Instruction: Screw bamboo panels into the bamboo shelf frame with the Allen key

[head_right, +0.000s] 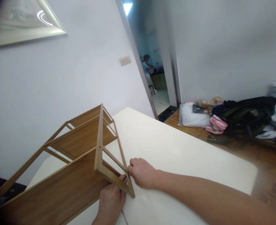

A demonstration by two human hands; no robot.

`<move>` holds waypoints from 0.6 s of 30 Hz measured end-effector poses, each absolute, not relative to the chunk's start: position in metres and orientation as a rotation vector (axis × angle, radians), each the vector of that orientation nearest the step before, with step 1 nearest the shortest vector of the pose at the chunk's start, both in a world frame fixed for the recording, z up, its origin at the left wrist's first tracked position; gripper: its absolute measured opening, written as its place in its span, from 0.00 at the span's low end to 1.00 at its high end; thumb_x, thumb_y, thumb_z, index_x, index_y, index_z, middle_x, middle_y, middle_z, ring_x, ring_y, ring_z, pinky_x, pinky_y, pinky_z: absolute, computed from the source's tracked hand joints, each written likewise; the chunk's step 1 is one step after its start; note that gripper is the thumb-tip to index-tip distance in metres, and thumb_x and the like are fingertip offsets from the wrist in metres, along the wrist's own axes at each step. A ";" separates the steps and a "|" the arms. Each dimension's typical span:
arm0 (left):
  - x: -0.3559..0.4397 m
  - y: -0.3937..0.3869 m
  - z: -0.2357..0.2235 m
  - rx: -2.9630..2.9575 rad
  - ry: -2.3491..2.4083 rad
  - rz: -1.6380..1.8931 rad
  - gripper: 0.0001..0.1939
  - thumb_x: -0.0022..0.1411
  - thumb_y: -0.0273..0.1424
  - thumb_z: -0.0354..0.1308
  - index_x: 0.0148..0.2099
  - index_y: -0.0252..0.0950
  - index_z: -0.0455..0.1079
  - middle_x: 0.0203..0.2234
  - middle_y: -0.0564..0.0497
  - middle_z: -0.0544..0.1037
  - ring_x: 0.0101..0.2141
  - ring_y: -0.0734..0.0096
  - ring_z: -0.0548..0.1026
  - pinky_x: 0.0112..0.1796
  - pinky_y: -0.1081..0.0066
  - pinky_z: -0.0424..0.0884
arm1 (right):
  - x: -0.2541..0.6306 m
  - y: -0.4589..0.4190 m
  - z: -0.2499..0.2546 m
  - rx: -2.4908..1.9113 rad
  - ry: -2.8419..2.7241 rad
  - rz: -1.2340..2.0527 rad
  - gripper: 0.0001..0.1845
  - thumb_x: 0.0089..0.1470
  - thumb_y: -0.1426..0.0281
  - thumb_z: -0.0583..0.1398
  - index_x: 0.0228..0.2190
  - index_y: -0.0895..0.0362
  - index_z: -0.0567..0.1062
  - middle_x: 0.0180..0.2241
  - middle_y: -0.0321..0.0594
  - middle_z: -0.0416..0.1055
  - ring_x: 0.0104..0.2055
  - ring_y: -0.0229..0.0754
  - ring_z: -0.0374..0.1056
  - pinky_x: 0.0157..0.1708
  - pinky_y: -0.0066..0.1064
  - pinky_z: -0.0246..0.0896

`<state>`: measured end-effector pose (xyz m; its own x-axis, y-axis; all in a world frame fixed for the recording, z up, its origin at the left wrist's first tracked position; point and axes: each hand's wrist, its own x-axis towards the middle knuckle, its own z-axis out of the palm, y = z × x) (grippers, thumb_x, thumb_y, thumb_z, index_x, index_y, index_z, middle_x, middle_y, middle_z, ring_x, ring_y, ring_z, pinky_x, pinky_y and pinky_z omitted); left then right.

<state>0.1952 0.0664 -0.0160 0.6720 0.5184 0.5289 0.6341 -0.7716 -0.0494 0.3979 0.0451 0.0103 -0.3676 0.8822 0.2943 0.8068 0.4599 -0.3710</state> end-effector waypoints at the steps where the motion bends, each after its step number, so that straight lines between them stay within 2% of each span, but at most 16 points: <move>1: 0.195 0.066 -0.016 -2.662 -0.933 -0.733 0.14 0.60 0.21 0.47 0.41 0.37 0.72 0.16 0.54 0.74 0.20 0.67 0.76 0.27 0.72 0.74 | 0.398 0.045 0.011 -1.406 -2.248 0.248 0.10 0.60 0.70 0.53 0.33 0.57 0.73 0.34 0.42 0.67 0.35 0.41 0.62 0.35 0.31 0.55; 8: 0.195 0.066 -0.017 -2.670 -0.966 -0.692 0.12 0.60 0.21 0.47 0.29 0.38 0.68 0.15 0.53 0.72 0.20 0.67 0.75 0.27 0.71 0.73 | 0.399 0.045 0.010 -1.360 -2.205 0.305 0.09 0.59 0.73 0.53 0.34 0.57 0.73 0.35 0.41 0.67 0.37 0.40 0.64 0.36 0.29 0.57; 18: 0.196 0.066 -0.016 -2.647 -0.986 -0.704 0.10 0.60 0.21 0.49 0.30 0.37 0.69 0.16 0.53 0.74 0.21 0.69 0.76 0.27 0.74 0.72 | 0.399 0.045 0.010 -1.424 -2.258 0.254 0.10 0.61 0.70 0.52 0.34 0.56 0.72 0.36 0.41 0.67 0.36 0.40 0.62 0.35 0.30 0.54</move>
